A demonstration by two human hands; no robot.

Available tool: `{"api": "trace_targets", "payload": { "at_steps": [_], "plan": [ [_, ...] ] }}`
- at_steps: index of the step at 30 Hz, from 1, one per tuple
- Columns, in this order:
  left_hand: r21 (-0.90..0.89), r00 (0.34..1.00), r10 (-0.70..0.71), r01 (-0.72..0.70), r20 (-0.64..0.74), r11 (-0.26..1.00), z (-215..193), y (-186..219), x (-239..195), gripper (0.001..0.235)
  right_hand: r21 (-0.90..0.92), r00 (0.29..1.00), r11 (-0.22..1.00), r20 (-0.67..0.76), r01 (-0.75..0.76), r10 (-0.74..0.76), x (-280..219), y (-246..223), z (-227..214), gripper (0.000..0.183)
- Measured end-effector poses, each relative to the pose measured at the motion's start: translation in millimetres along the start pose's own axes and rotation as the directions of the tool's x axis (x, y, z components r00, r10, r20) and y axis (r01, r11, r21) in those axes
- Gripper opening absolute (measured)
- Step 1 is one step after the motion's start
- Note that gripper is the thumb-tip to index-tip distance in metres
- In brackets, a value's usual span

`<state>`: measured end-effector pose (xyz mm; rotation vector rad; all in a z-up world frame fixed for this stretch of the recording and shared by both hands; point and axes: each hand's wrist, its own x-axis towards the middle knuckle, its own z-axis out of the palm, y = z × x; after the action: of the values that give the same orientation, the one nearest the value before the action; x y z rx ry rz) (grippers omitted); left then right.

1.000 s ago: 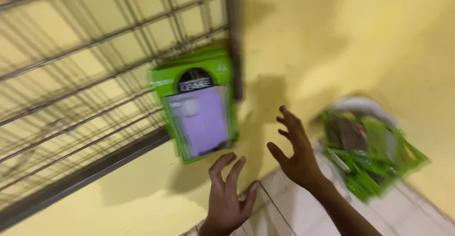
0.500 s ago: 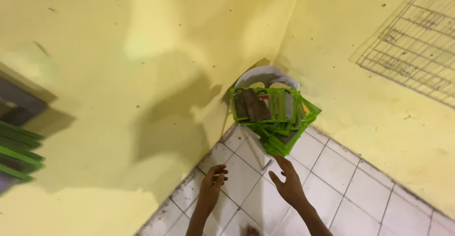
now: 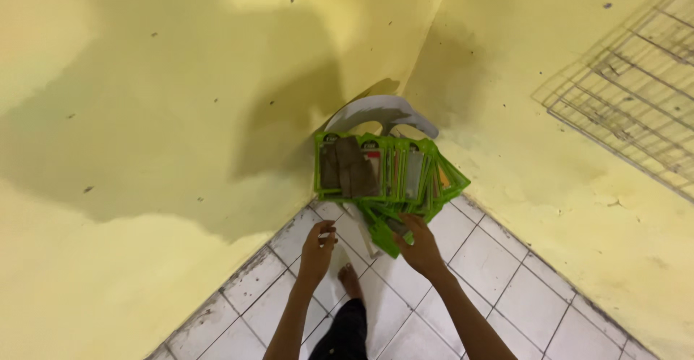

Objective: The person picks up packaged phone cases from a plastic chair, wipes each one with a cloth, and hangs them on a wall-mounted wire grid. The person repeats this process for multiple cases throughout the video.

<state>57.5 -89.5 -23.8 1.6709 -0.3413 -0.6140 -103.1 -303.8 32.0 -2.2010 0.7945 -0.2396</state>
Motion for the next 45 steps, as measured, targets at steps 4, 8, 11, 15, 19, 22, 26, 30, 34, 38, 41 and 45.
{"api": "trace_targets", "payload": {
  "at_steps": [4, 8, 11, 15, 19, 22, 26, 30, 34, 38, 41, 45],
  "plan": [
    [0.049, 0.993, 0.03, -0.025, -0.115, 0.998, 26.7, -11.6, 84.7, 0.03, -0.055, 0.979, 0.978, 0.0, 0.201, -0.202, 92.2, 10.9, 23.1, 0.051],
    [0.309, 0.921, 0.223, -0.121, -0.32, 0.943, 43.1, -28.9, 162.5, 0.037, 0.013, 0.988, 1.0, 0.151, 0.007, -0.009, 164.6, 13.3, 47.9, 0.054],
    [0.388, 0.872, 0.228, -0.048, -0.433, 0.92, 46.7, -35.7, 184.2, 0.049, -0.074, 0.982, 0.995, 0.18, 0.07, -0.056, 204.2, 14.8, 62.5, 0.062],
    [0.39, 0.888, 0.048, 0.151, -0.457, 0.909, 39.2, -40.5, 195.5, 0.064, -0.332, 0.934, 0.918, 0.344, 0.219, -0.099, 231.7, -11.5, 72.3, 0.083],
    [0.342, 0.896, -0.087, 0.255, -0.436, 0.904, 42.0, -50.7, 198.9, 0.07, -0.559, 0.721, 0.686, 0.689, 0.466, 0.072, 242.2, -33.4, 71.8, 0.11],
    [0.331, 0.886, -0.136, 0.302, -0.444, 0.894, 42.5, -52.0, 206.9, 0.069, -0.583, 0.65, 0.505, 0.758, 0.636, 0.057, 250.5, -37.1, 77.8, 0.115],
    [0.28, 0.858, -0.132, 0.303, -0.496, 0.911, 47.3, -51.7, 200.1, 0.065, -0.539, 0.658, 0.539, 0.752, 0.647, -0.039, 248.0, -23.4, 83.2, 0.111],
    [0.257, 0.847, -0.131, 0.298, -0.515, 0.919, 48.1, -43.4, 205.5, 0.064, -0.452, 0.649, 0.67, 0.759, 0.589, -0.059, 256.9, -9.4, 83.0, 0.103],
    [0.283, 0.837, -0.12, 0.31, -0.533, 0.908, 43.9, -32.2, 204.4, 0.064, -0.394, 0.643, 0.727, 0.761, 0.562, -0.085, 260.3, 2.6, 86.7, 0.094],
    [0.284, 0.839, -0.099, 0.289, -0.535, 0.914, 42.1, -23.7, 206.6, 0.063, -0.319, 0.664, 0.68, 0.672, 0.66, -0.328, 263.9, 23.8, 93.4, 0.035],
    [0.225, 0.881, -0.135, 0.26, -0.454, 0.939, 35.7, -23.9, 208.4, 0.068, -0.323, 0.769, 0.773, 0.56, 0.545, -0.308, 272.6, 36.9, 95.1, 0.031],
    [-0.204, 0.908, -0.411, 0.39, -0.075, 0.898, 22.3, -28.6, 205.8, 0.066, -0.211, 0.924, 0.977, 0.363, -0.041, 0.118, 289.4, 45.0, 72.0, 0.037]
  ]
}}
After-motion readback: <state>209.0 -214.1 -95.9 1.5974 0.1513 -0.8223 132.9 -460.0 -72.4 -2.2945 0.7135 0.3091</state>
